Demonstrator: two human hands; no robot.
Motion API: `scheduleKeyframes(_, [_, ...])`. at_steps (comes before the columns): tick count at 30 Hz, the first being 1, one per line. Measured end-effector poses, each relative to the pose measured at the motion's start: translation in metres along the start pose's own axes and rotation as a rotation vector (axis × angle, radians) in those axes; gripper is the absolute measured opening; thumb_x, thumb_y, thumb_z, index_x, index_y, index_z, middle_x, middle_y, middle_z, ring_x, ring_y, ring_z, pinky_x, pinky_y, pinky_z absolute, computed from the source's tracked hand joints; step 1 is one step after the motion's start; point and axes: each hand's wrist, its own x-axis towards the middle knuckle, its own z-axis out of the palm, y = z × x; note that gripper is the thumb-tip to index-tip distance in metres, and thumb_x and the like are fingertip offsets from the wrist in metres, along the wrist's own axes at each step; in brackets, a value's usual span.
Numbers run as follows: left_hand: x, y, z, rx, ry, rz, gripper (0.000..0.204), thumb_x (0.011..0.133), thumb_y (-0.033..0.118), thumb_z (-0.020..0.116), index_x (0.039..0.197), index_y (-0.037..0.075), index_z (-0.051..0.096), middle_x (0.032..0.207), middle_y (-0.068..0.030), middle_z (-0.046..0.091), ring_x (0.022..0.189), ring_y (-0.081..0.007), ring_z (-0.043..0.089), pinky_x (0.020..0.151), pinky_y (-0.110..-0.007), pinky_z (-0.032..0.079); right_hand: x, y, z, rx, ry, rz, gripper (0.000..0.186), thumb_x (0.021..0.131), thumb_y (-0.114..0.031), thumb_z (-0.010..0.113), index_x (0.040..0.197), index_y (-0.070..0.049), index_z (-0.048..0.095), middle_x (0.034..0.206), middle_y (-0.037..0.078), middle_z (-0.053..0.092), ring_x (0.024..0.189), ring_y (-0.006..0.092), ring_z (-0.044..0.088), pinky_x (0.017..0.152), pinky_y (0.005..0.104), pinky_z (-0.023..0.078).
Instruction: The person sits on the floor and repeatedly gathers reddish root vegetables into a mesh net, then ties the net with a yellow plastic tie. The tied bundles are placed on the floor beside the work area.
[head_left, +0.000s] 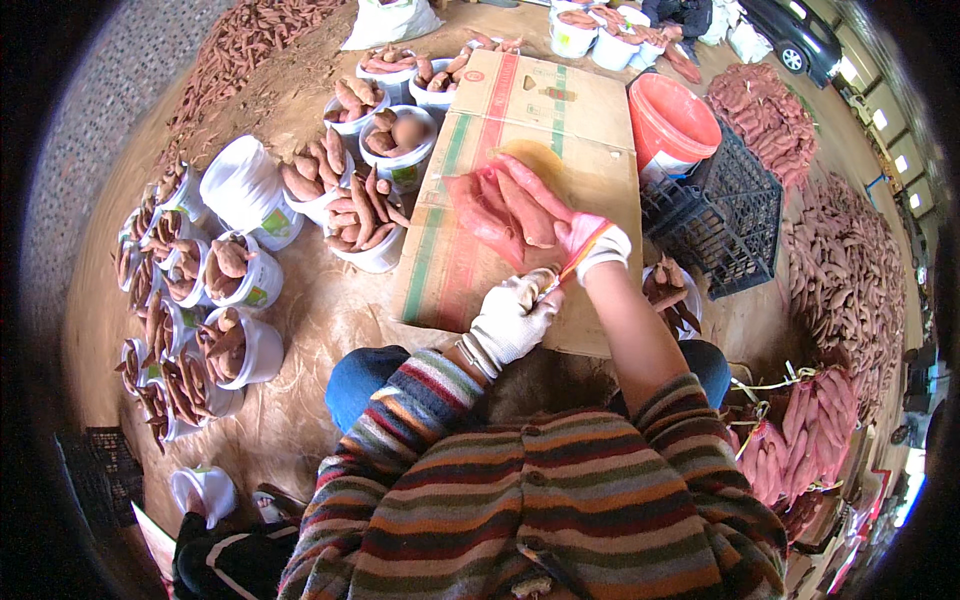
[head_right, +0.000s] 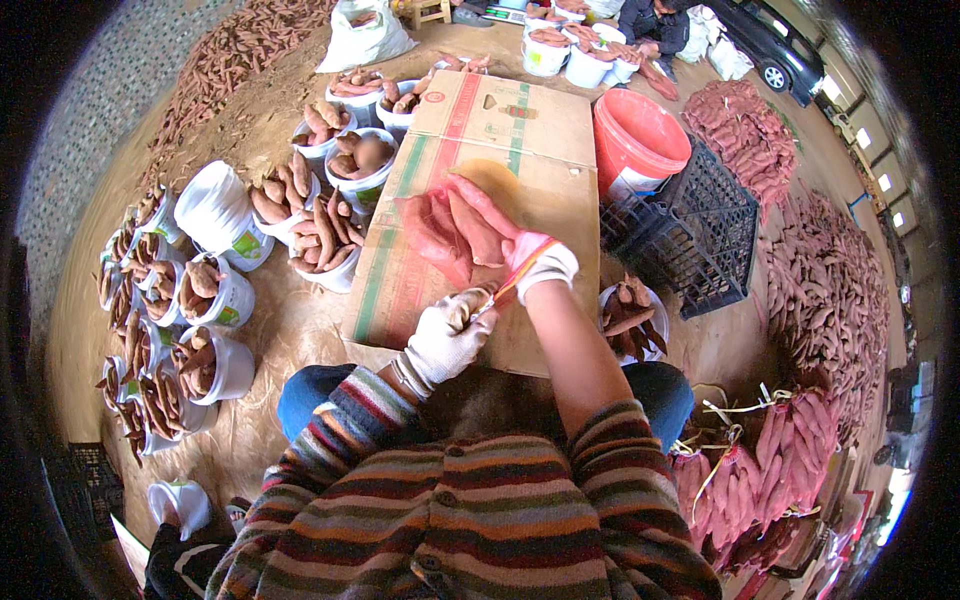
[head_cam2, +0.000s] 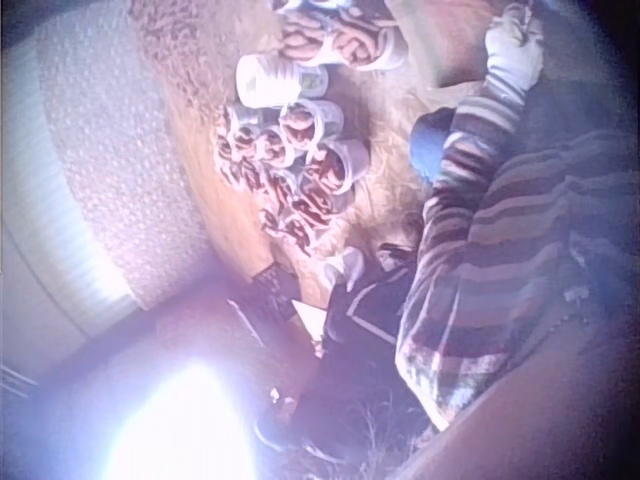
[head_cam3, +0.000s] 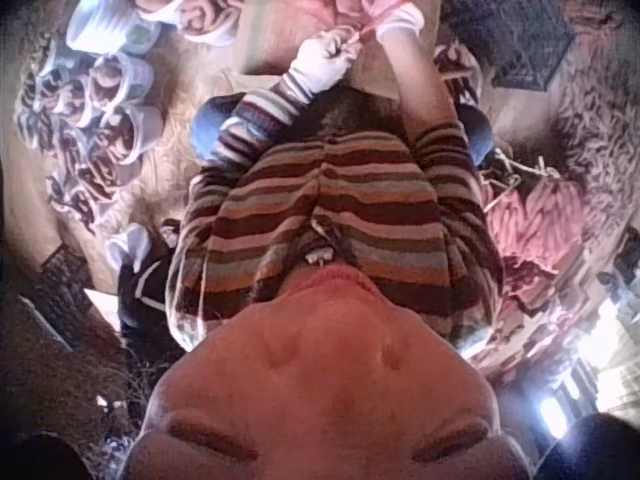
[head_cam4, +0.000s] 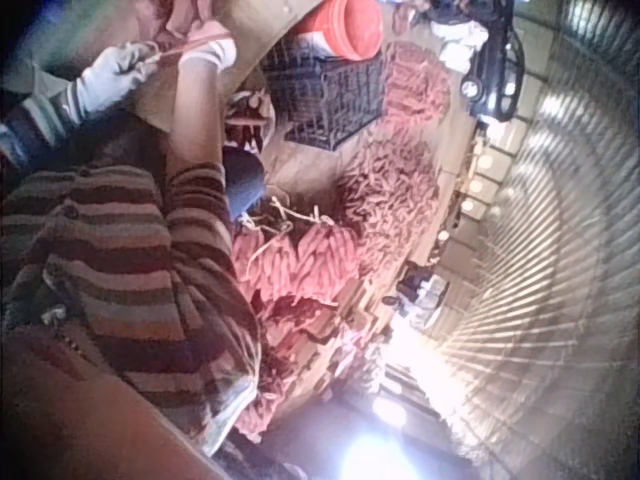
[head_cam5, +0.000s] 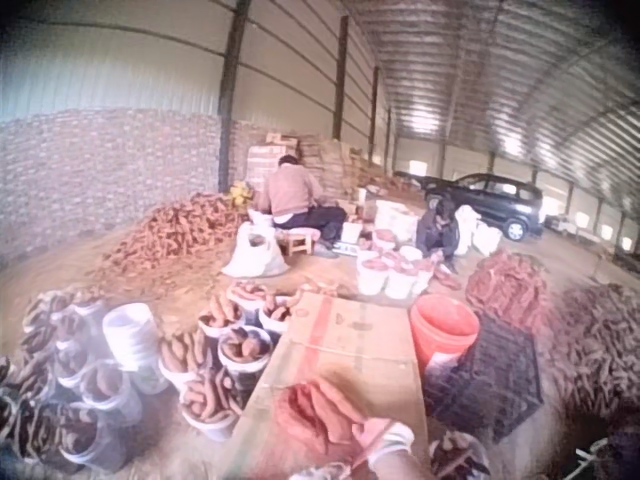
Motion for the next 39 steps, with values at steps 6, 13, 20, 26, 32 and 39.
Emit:
scheduleKeyframes(6, [-0.003, 0.003, -0.006, 0.042, 0.126, 0.065, 0.025, 0.089, 0.021, 0.06, 0.101, 0.001, 0.065, 0.091, -0.0214, 0.067, 0.087, -0.0366, 0.065, 0.076, -0.04, 0.052, -0.007, -0.035, 0.012, 0.048, 0.312, -0.428, 0.041, 0.086, -0.026, 0.054, 0.121, -0.006, 0.052, 0.113, 0.016, 0.062, 0.1, 0.0278, 0.06, 0.092, 0.0398, 0.042])
scheduleKeyframes(13, [-0.004, -0.001, -0.006, 0.11, 0.216, 0.088, 0.021, 0.09, 0.022, 0.059, 0.093, 0.002, 0.067, 0.075, -0.0191, 0.065, 0.07, -0.0344, 0.065, 0.065, -0.041, 0.052, 0.013, -0.05, 0.014, 0.189, 0.362, -0.602, 0.086, 0.075, -0.035, 0.062, 0.14, 0.01, 0.026, 0.145, 0.026, 0.03, 0.136, 0.0362, 0.031, 0.114, 0.0378, 0.025])
scheduleKeyframes(20, [-0.001, -0.003, -0.003, -0.271, 0.196, -0.137, 0.022, 0.093, 0.019, 0.058, 0.092, -0.001, 0.066, 0.067, -0.0103, 0.058, 0.062, -0.0147, 0.054, 0.061, -0.03, 0.046, 0.022, -0.04, 0.046, 0.155, 0.703, -0.867, 0.082, 0.083, -0.041, 0.052, 0.147, -0.001, 0.02, 0.151, 0.021, 0.022, 0.142, 0.0334, 0.02, 0.118, 0.0384, 0.016])
scheduleKeyframes(26, [-0.003, -0.01, 0.007, -0.517, 0.287, -0.23, 0.019, 0.093, 0.02, 0.06, 0.086, 0.004, 0.066, 0.067, 0.0011, 0.056, 0.059, -0.0067, 0.047, 0.054, -0.023, 0.041, -0.013, -0.068, 0.045, 0.543, 0.194, -0.427, 0.05, 0.098, -0.029, 0.029, 0.146, -0.015, 0.029, 0.156, 0.004, 0.019, 0.143, 0.0195, 0.019, 0.118, 0.0346, 0.011])
scheduleKeyframes(32, [-0.001, -0.013, -0.006, -0.538, 0.222, -0.523, 0.013, 0.092, 0.016, 0.063, 0.093, 0.004, 0.065, 0.075, 0.0054, 0.057, 0.066, -0.0035, 0.046, 0.058, -0.02, 0.04, -0.119, 0.008, -0.001, 0.342, 0.032, -0.731, 0.025, 0.085, -0.026, 0.059, 0.099, -0.006, 0.063, 0.094, 0.019, 0.066, 0.077, 0.0316, 0.067, 0.064, 0.0436, 0.055])
scheduleKeyframes(39, [0.002, -0.016, -0.006, -0.466, 0.018, -0.374, 0.027, 0.088, 0.01, 0.064, 0.114, 0.004, 0.067, 0.085, 0.0048, 0.061, 0.068, -0.0028, 0.047, 0.058, -0.017, 0.036, -0.079, 0.219, -0.038, 0.254, 0.039, 0.19, 0.039, 0.093, -0.034, 0.05, 0.115, -0.004, 0.061, 0.118, 0.016, 0.063, 0.11, 0.0299, 0.061, 0.093, 0.0378, 0.048])
